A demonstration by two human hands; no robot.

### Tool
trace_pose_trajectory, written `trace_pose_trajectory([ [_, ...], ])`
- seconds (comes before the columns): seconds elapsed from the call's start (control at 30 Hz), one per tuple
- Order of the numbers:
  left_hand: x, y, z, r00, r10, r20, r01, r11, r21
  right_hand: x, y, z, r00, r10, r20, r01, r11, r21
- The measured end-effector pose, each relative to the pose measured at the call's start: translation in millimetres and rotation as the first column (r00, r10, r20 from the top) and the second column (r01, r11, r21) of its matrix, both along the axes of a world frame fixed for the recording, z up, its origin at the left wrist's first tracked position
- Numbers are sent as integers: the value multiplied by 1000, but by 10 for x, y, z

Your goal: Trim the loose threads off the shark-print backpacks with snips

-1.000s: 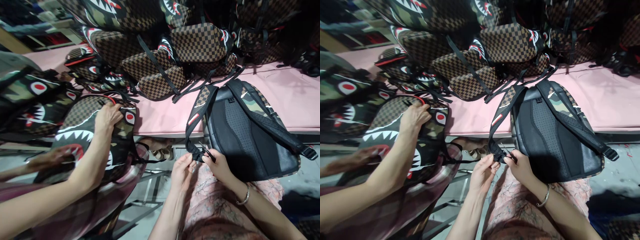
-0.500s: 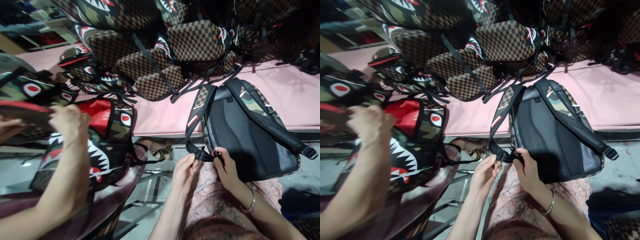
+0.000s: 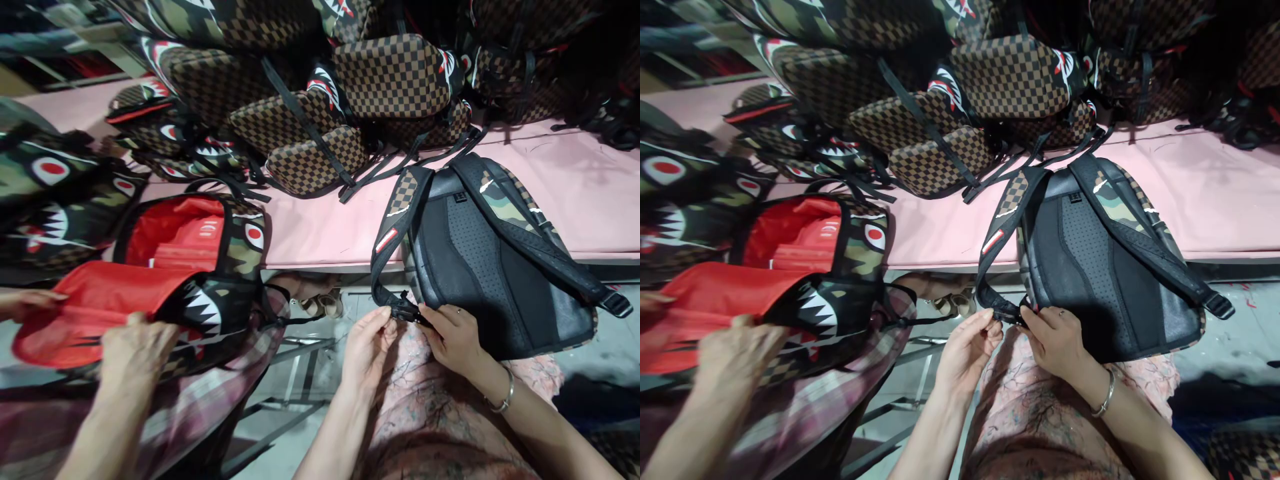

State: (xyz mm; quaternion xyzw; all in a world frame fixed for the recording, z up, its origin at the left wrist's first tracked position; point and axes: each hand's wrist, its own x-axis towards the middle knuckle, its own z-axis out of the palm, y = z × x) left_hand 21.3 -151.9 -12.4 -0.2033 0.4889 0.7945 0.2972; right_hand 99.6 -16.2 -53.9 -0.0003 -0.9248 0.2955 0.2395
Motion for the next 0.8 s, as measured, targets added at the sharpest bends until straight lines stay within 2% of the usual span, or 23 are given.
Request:
trace_pose_trajectory([
  [0.1, 3, 1, -5, 1000, -16, -8, 16, 1000, 10, -15, 1, 35, 1000, 4, 5, -4, 998, -62],
  [0.17, 3, 5, -14, 1000, -11, -10, 11, 999, 35, -11, -4, 66, 1000, 16, 13, -13, 980, -199],
  [0.27, 3, 20, -36, 999, 32, -1, -32, 995, 93, 11, -16, 109, 995, 17, 93, 29, 884, -466],
  [0.37, 2, 43, -61, 997, 77, 10, -77, 993, 91, 46, -29, 140, 971, 18, 240, 138, 775, -617],
  [0.43, 0, 53, -78, 997, 72, -2, -72, 996, 44, 72, -39, 155, 955, 33, 295, 174, 744, -645],
  [0.5, 0, 52, -93, 999, 49, -14, -49, 999, 7, 95, -52, 165, 948, 37, 315, 187, 738, -648],
  [0.8, 26, -12, -142, 991, -34, -129, 31, 999, -25, 101, -58, 113, 962, 47, 268, 157, 708, -688],
])
